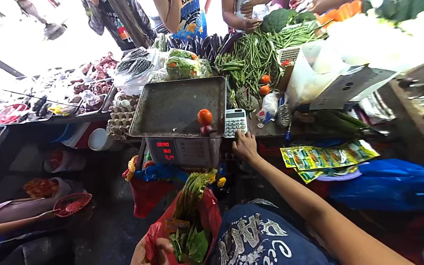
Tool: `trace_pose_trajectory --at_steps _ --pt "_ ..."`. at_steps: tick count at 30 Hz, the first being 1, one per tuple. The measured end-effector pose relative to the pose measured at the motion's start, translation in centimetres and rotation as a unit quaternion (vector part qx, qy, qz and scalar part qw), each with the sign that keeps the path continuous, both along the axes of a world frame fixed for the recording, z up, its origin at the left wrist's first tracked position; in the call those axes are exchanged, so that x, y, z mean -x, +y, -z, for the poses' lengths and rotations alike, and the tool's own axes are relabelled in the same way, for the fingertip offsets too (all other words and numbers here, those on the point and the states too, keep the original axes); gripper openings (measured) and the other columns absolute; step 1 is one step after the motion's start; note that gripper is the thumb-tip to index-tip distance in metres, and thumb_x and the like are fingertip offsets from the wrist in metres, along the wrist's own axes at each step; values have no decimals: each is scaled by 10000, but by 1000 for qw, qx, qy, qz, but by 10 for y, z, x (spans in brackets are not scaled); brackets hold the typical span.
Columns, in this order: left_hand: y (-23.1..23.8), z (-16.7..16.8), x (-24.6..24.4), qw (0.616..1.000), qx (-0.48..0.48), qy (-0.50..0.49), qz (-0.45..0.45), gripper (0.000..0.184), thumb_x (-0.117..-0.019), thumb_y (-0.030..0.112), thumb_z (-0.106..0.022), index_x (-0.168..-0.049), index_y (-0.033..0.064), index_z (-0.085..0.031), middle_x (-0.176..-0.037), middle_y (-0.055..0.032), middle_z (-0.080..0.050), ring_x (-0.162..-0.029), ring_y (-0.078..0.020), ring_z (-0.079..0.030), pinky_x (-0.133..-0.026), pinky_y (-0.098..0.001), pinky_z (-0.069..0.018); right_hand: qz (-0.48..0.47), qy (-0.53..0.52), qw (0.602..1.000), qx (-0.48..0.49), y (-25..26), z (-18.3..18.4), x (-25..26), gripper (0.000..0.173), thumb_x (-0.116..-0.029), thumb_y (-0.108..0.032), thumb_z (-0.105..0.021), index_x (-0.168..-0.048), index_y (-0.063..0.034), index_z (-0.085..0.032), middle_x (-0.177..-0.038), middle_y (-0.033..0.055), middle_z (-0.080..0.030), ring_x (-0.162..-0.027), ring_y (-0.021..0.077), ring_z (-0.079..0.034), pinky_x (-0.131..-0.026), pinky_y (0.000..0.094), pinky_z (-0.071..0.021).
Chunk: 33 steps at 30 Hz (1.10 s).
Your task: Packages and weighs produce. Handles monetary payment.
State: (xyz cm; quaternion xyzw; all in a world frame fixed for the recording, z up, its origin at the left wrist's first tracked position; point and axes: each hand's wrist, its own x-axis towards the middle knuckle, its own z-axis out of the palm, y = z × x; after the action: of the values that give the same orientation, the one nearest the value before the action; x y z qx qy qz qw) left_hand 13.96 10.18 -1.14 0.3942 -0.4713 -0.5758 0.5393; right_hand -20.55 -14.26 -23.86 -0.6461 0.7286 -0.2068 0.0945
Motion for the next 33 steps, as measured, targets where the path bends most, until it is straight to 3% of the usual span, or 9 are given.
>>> trace_pose_trajectory --at_steps 3,5,7,9,18,23,27,30,33 --pt "-7 7 11 969 -13 -241 -58 432 -1083 434 -425 -1190 64 -621 -897 64 -716 -616 47 -546 -537 -133 -434 38 -60 997 -8 5 -30 3 492 -965 -291 -520 -1326 41 -561 -1222 286 -643 -1157 479 -602 -930 629 -470" --pt "-24 13 31 877 -45 -454 -149 325 -1049 284 -536 -1079 4 -698 -752 -27 -705 -580 -97 -627 -553 -302 -543 54 -104 992 45 12 -75 -5 550 -984 -291 -557 -1415 45 -497 -1308 309 -587 -1217 496 -570 -947 657 -469" --pt "-48 37 46 818 -62 -537 -194 393 -1009 285 -629 -1244 -29 -658 -770 -159 -718 -632 -263 -700 -624 -479 -594 25 -83 983 164 21 -120 -24 477 -967 -262 -562 -1349 23 -551 -1249 247 -634 -1166 439 -605 -926 610 -491" --pt "-71 64 54 804 -52 -564 -183 461 -1006 301 -631 -1336 -20 -615 -712 -155 -687 -591 -287 -665 -603 -503 -572 -36 -40 968 246 25 -151 -43 347 -960 -181 -552 -1256 -12 -615 -1126 197 -673 -1063 397 -639 -867 568 -497" --pt "-128 80 47 781 -123 -611 -28 480 -1065 336 -481 -1498 130 -497 -848 -137 -708 -781 -316 -700 -763 -510 -568 2 45 982 185 33 -188 -90 608 -925 -635 -539 -1054 -65 -706 -1129 218 -617 -1116 444 -558 -912 629 -406" --pt "-159 77 51 758 -94 -642 72 549 -1081 265 -414 -1617 212 -309 -890 -145 -705 -856 -324 -694 -812 -497 -549 -58 43 975 212 33 -182 -105 518 -969 -529 -623 -937 -15 -679 -920 188 -655 -968 410 -627 -834 565 -448" --pt "-176 79 58 735 -81 -664 106 570 -1080 239 -399 -1632 257 -257 -990 -166 -724 -947 -345 -710 -848 -519 -551 -93 -206 940 255 44 -186 -96 366 -924 -324 -701 -1083 6 -688 -988 133 -657 -783 214 -623 -651 365 -531" --pt "-183 84 62 734 -78 -663 124 591 -1065 220 -418 -1632 257 -256 -1013 -164 -726 -977 -345 -707 -861 -521 -547 -130 -514 839 124 60 -187 -89 351 -911 -199 -571 -1241 -85 -598 -1040 52 -690 -632 106 -624 -532 277 -550" --pt "-185 90 62 745 -73 -652 121 603 -1045 188 -430 -1626 232 -276 -984 -169 -725 -953 -344 -710 -845 -517 -550 -199 -420 883 64 74 -158 -101 229 -998 -151 -568 -1149 -32 -692 -889 47 -697 -638 88 -600 -577 263 -524"
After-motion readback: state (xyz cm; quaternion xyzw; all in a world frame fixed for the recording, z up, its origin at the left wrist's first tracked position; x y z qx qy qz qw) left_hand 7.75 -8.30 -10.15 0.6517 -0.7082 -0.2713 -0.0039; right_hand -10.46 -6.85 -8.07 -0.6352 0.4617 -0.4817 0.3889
